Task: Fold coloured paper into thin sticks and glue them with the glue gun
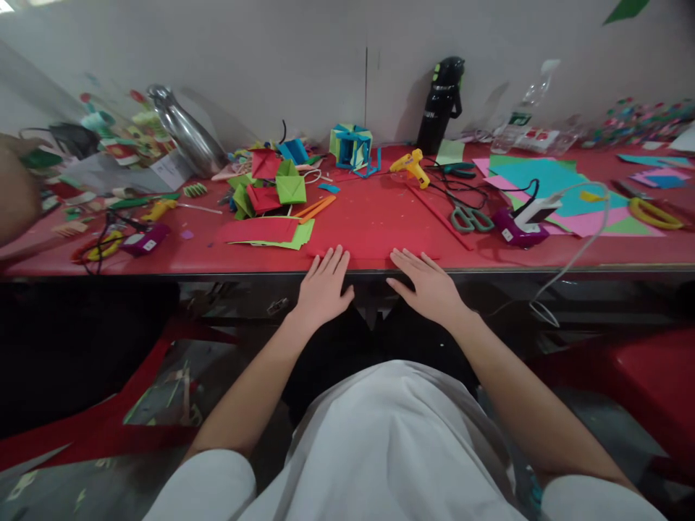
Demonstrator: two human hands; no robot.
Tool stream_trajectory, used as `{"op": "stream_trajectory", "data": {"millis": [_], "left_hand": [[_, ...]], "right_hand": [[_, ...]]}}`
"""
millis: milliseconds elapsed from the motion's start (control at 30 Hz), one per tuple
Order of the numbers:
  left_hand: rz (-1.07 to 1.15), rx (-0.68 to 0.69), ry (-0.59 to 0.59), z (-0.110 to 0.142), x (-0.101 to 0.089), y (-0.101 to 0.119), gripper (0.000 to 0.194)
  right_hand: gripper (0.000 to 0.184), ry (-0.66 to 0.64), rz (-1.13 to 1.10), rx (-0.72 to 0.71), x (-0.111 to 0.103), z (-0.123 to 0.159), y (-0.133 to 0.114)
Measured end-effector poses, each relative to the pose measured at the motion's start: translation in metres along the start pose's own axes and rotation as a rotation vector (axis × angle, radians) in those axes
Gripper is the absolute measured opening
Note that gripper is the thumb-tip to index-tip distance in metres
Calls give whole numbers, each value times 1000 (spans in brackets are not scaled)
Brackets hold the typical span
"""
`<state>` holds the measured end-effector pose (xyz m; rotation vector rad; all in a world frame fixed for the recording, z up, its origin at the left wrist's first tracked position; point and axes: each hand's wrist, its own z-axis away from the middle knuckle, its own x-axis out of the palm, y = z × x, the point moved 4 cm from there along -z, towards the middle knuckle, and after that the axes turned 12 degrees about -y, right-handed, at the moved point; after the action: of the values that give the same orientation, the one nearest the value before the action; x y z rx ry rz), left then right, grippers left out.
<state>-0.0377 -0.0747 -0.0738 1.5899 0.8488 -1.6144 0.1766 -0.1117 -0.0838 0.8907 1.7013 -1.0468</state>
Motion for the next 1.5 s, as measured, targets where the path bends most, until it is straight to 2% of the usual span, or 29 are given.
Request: {"op": "stream_trajectory", "data": {"millis": [100,300,467,600,800,1033,1233,1367,1500], "left_hand": [[-29,-16,-3,8,-1,-12,71],[-12,-48,27,12,-2,-15,63],[20,33,51,5,-6,-24,48],[-15,127,64,-3,-13,-30,37],[-68,238,82,-3,-22,-34,27],[-7,361,-1,-19,-29,-52,21],[-48,369,-14,-19,-32,-51,26],[107,372,-50,-26,-36,-49,28],[275,334,-85,-37,-37,-50,23]], "right_hand": [[53,6,9,21,0,1,2],[51,15,22,47,-5,6,8],[38,64,-5,52,-14,0,17],[30,99,-73,-54,-15,-6,33],[24,127,-170,-177,-15,1,49],[14,-1,-295,-243,-27,-11,53],[19,-60,-280,-226,-32,-11,54],[20,-143,-332,-179,-35,-20,56],[18,-221,-340,-64,-36,-32,61]]}}
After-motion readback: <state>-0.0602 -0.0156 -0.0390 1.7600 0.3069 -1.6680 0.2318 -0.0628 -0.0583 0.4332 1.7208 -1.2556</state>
